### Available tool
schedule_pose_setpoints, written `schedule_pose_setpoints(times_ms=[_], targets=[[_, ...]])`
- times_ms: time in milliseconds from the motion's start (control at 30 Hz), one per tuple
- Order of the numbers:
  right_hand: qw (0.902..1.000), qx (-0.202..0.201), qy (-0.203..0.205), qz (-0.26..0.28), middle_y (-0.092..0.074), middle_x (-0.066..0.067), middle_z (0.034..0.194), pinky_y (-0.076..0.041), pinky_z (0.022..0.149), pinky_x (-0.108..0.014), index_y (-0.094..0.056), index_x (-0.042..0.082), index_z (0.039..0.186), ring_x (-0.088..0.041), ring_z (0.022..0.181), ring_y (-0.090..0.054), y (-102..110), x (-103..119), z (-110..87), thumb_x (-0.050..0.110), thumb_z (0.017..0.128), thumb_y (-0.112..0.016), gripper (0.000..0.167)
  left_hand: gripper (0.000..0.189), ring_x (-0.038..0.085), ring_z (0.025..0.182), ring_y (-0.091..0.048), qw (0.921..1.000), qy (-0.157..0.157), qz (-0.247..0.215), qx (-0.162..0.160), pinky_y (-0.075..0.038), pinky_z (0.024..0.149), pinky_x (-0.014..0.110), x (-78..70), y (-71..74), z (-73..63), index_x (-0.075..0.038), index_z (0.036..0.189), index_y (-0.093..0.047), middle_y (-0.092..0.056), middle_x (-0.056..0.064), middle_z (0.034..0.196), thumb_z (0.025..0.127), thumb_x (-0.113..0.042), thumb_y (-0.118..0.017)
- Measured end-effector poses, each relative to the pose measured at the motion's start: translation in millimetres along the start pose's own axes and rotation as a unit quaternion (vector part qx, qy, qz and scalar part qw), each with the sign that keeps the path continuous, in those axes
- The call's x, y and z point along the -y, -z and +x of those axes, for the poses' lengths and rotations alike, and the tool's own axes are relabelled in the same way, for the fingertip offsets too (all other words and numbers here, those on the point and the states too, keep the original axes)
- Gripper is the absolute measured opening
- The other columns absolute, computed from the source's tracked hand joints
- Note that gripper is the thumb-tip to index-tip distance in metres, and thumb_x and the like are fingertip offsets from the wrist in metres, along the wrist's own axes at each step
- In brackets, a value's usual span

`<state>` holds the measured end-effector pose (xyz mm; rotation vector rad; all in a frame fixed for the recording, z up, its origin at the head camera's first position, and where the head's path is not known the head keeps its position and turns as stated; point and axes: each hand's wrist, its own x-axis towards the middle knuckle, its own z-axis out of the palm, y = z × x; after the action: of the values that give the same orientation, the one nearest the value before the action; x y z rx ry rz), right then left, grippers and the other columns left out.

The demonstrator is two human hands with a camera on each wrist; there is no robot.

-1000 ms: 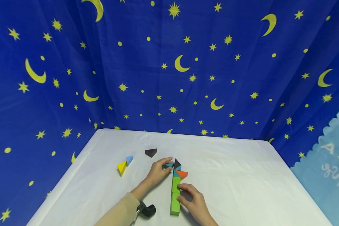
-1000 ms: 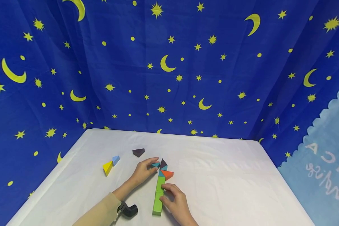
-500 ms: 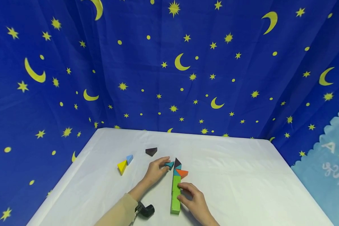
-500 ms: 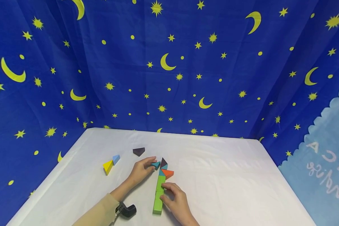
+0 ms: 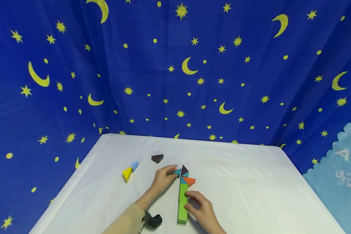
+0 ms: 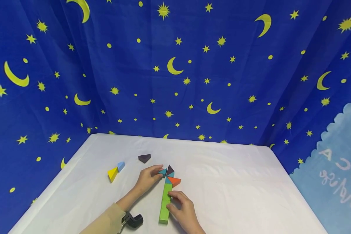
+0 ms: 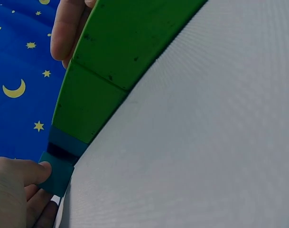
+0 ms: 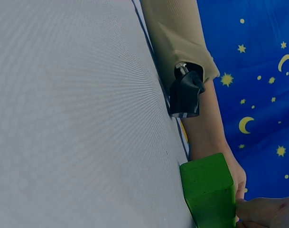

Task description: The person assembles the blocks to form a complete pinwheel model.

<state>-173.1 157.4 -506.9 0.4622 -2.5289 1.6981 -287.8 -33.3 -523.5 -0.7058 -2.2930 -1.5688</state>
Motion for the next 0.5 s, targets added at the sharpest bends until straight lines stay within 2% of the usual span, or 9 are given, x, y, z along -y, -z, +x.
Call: schedule_pose_setpoints(times_ms=[333, 500], targets=[[0.9998, 0.004, -0.016, 0.009, -0.06, -0.007, 0.117, -0.047, 0.094, -0.027, -0.062, 0.004, 0.116, -0.023, 0.111, -0.057, -1.0, 1.2, -0.9, 0.021, 0.082, -0.073, 0.04, 0.034, 0.028, 0.091, -0.067, 0.9998, -0.01, 0.01, -0.012, -0.054, 0.082, 0.034, 3.0, 1.2, 0.3, 0.007, 0.113, -0.063, -0.069, 0.014, 0.099, 0.08, 0.003, -0.07], [1.0, 0.001, -0.009, 0.001, -0.061, -0.006, 0.116, -0.047, 0.094, -0.027, -0.062, 0.005, 0.116, -0.021, 0.11, -0.058, -0.5, 1.4, -0.5, 0.021, 0.082, -0.073, 0.039, 0.042, 0.026, 0.095, -0.066, 0.9985, -0.012, 0.046, -0.026, -0.05, 0.09, 0.041, 3.4, -0.1, 2.0, 0.005, 0.117, -0.062, -0.069, 0.012, 0.103, 0.079, -0.008, -0.075]])
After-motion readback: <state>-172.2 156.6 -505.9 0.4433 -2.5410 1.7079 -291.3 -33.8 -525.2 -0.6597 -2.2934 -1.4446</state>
